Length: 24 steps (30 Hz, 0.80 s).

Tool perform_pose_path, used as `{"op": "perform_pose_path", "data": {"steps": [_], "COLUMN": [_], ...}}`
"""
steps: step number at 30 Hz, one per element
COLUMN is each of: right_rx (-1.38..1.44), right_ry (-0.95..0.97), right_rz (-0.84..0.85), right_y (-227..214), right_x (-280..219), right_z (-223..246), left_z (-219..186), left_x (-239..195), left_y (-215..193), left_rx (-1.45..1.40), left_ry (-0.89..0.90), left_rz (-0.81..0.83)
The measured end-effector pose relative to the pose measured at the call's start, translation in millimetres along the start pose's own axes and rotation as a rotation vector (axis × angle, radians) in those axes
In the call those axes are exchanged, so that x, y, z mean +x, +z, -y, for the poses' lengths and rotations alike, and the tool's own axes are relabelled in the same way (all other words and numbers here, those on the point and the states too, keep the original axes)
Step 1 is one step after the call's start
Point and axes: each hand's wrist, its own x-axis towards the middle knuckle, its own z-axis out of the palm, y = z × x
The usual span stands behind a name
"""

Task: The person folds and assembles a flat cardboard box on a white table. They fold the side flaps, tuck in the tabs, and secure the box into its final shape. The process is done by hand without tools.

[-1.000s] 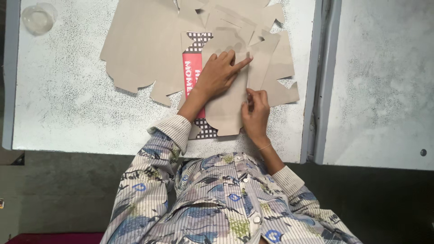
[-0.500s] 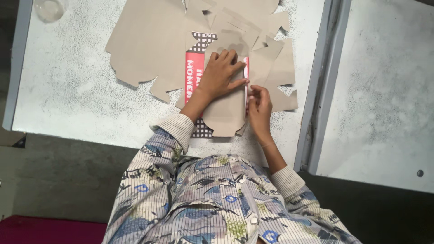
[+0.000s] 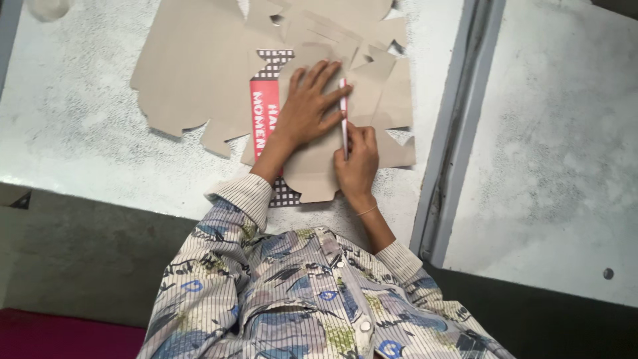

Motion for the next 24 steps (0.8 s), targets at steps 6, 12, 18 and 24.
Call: {"op": "perform_pose_path", "data": {"steps": [6, 12, 18, 24], "right_rx": [-0.229, -0.336, -0.041, 0.172], "right_ry": [-0.163, -0.135, -0.058, 0.04], "right_rz": [-0.036, 0.036, -0.041, -0.136], "right_y": [1.5, 4.9, -5.6, -8.1], "right_x": [-7.8, -10.6, -7.4, -3.0], "right_z": [6.4, 15.0, 5.9, 0.1], "left_z": [-1.4, 0.3, -1.1, -0.9], "left_x": [5.6, 7.8, 5.9, 6.2], "left_y": [0.8, -2.5, -2.4, -3.4], "left_rx": [-0.047, -0.025, -0.033, -0.035], "left_ry": [-0.052, -0.059, -0.067, -0.059], "left_rz": [0.043, 0.074, 0.094, 0.105]}}
